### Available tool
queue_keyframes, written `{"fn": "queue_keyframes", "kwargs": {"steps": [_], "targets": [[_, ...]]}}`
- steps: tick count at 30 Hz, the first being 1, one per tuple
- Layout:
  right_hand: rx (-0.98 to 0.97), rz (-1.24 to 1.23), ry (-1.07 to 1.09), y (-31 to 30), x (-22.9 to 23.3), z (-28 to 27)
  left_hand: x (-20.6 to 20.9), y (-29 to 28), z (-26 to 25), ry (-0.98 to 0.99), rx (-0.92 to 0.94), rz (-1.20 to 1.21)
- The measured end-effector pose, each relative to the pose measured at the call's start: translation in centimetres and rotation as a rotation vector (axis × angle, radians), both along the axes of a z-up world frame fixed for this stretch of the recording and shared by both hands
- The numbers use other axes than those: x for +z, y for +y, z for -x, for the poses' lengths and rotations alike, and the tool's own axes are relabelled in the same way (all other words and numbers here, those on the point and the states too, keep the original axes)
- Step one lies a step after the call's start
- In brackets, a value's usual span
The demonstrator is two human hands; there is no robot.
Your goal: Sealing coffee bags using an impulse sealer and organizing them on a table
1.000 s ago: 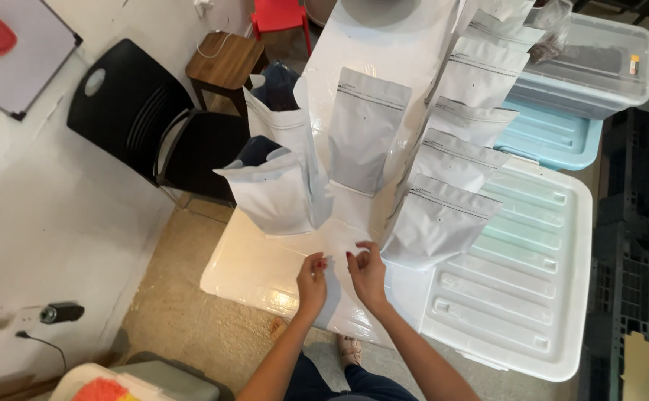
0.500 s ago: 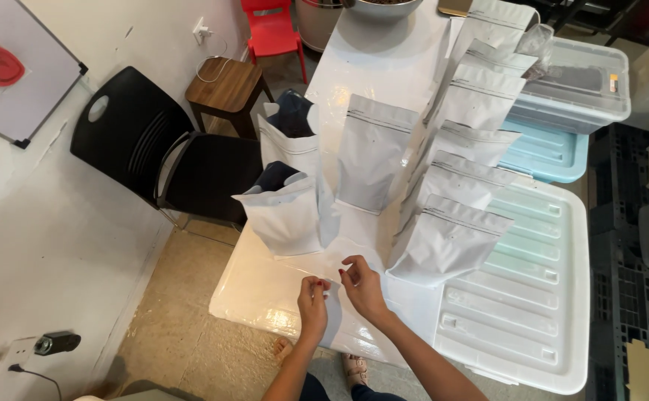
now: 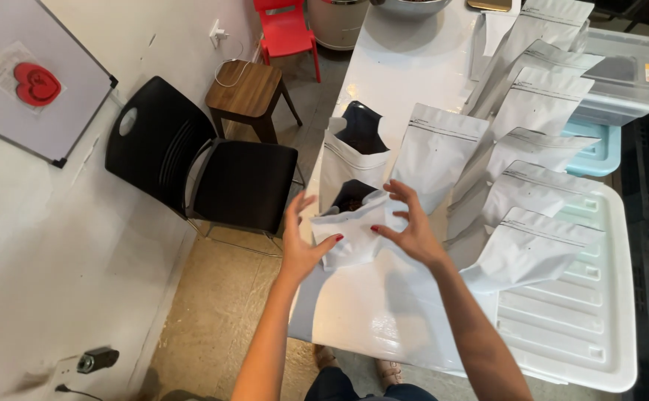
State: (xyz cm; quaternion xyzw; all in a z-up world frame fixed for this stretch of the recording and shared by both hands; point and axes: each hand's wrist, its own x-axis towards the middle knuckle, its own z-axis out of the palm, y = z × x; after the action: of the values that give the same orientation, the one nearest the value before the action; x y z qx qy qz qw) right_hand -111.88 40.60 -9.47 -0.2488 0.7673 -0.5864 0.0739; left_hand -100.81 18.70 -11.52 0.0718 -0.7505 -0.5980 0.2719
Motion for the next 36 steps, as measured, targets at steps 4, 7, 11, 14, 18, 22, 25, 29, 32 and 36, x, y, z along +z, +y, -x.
{"fn": "queue_keyframes", "kwargs": {"steps": [4,7,11,14,18,22,25,29,32,36], "targets": [[0.076,-0.081,-0.010,-1.4,1.0,2.3,-1.1,-2.7,3.6,-0.040,-0.223,0.051],[0.168,-0.078,0.148,-2.9,0.2,3.3,-0.8,-2.7,4.5,-0.044,-0.336,0.039],[0.213,-0.049,0.032,-3.8,0.2,2.4,-3.1,-2.1,5.0,-0.059,-0.306,-0.097],[0.129,-0.039,-0.021,-3.0,-2.2,1.4,-5.1,-1.2,4.6,-0.096,-0.174,-0.186],[0.024,0.018,0.080,-1.6,-1.3,-0.4,-5.1,-0.1,3.8,-0.017,-0.131,-0.135],[-0.004,0.057,0.073,0.3,0.4,-2.1,-2.3,1.6,2.1,0.018,-0.146,-0.117],[0.033,0.108,0.047,1.7,-2.1,-3.8,-3.9,1.6,0.4,-0.009,-0.260,-0.137],[-0.206,0.193,-0.083,2.4,-7.0,-6.7,-6.2,1.3,-2.0,0.060,-0.275,-0.218],[-0.345,0.151,-0.090,2.2,-9.2,-9.2,-6.4,2.3,-5.4,0.000,-0.172,-0.303],[-0.443,0.110,-0.046,0.9,-8.1,-10.0,-6.5,2.8,-6.1,-0.101,-0.032,-0.070]]}}
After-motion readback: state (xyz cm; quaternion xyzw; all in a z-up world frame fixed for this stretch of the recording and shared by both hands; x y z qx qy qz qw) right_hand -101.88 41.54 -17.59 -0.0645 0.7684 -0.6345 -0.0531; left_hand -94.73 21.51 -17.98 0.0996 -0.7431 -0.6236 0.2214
